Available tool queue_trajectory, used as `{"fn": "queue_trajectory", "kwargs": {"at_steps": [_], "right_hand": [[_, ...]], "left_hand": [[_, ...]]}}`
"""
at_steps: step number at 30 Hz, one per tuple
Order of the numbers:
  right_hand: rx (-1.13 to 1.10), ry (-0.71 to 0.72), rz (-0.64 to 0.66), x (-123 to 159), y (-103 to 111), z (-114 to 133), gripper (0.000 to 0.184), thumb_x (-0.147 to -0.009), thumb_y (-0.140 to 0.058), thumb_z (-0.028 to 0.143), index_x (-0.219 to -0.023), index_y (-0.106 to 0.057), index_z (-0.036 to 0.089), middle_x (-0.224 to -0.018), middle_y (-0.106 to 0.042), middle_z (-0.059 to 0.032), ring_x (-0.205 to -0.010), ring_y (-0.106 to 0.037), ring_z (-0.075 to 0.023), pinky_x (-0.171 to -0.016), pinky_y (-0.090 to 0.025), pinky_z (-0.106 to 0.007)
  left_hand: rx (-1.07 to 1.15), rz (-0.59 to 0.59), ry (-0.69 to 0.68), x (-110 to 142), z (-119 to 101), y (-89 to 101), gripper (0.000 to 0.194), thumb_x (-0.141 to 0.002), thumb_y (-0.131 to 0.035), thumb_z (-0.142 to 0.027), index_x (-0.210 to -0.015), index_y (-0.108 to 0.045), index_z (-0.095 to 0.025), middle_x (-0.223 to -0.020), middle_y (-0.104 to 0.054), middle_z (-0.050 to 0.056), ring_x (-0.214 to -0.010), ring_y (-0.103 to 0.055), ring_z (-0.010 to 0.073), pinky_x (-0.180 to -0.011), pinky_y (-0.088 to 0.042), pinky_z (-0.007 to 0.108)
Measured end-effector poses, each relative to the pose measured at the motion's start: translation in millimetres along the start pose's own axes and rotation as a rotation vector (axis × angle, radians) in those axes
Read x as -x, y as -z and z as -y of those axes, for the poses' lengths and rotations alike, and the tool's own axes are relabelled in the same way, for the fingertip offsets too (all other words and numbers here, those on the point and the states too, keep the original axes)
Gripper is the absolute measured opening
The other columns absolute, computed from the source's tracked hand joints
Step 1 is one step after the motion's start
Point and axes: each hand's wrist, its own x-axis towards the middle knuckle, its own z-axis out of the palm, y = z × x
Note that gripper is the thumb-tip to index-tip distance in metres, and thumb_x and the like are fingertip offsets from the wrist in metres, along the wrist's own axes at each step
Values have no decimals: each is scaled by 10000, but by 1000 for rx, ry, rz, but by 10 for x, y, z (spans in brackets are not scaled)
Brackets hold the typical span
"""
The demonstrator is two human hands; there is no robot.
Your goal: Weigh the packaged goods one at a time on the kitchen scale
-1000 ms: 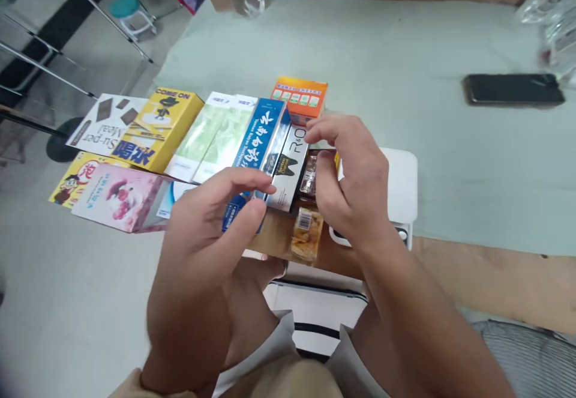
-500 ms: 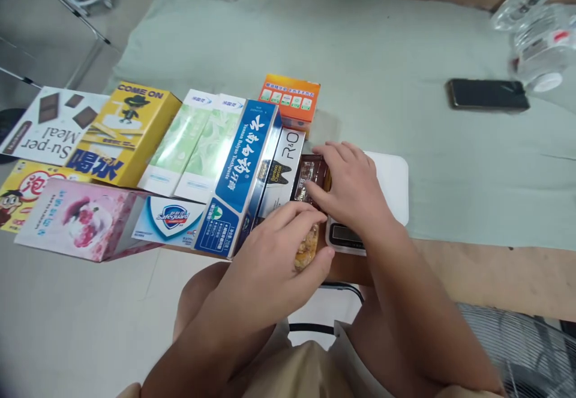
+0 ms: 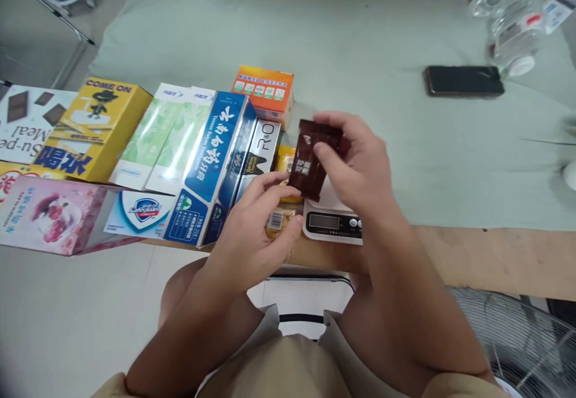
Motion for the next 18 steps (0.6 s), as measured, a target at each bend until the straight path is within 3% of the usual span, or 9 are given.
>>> {"fn": "queue_trajectory", "kwargs": {"at_steps": [4, 6, 8, 10, 13, 18], "right_hand": [[36, -97, 19, -29, 173, -289, 444, -921, -567, 273, -1363, -590, 316, -1237, -721, -60, -972, -745, -225, -774, -632, -419], [149, -96, 18, -28, 239, -374, 423, -921, -572, 280, -1342, -615, 297, -1252, -719, -73, -1002, -741, -244, -824, -632, -465], [304, -54, -29, -22, 320, -388, 358, -932, -587, 311, -1282, -661, 297, -1312, -700, -98, -1163, -702, -293, -950, -600, -532], [418, -36, -86, -13, 402, -347, 291, -959, -582, 342, -1228, -689, 323, -1331, -689, -109, -1276, -649, -309, -1047, -546, -542], [443, -66, -66, 23, 449, -261, 267, -967, -566, 338, -1203, -689, 317, -1270, -712, -103, -1241, -659, -307, -1091, -507, -555], [483, -126, 28, 138, 294, -229, 384, -853, -717, 359, -1215, -712, 229, -1228, -726, -136, -1220, -643, -384, -1120, -464, -653]], "left_hand": [[114, -2, -102, -43, -27, -117, 177, -924, -637, -308, -1086, -675, -250, -1345, -648, 127, -1280, -667, 261, -1121, -560, 435], [136, 18, -131, -66, -52, -179, 172, -916, -639, -304, -1078, -672, -257, -1336, -655, 117, -1269, -669, 252, -1131, -551, 429], [120, 29, -123, -88, -76, -232, 215, -911, -642, -314, -1114, -672, -249, -1359, -647, 125, -1296, -657, 257, -1155, -533, 435], [82, 42, -101, -110, -89, -281, 294, -910, -647, -341, -1180, -677, -230, -1415, -628, 146, -1356, -626, 277, -1199, -500, 458], [5, 63, -89, -140, -90, -361, 423, -911, -667, -419, -1287, -675, -226, -1529, -585, 155, -1492, -520, 327, -1289, -394, 533], [-134, 125, -38, -194, -132, -495, 655, -902, -677, -517, -1465, -608, -189, -1642, -496, 197, -1641, -270, 429, -1330, -232, 668]]}}
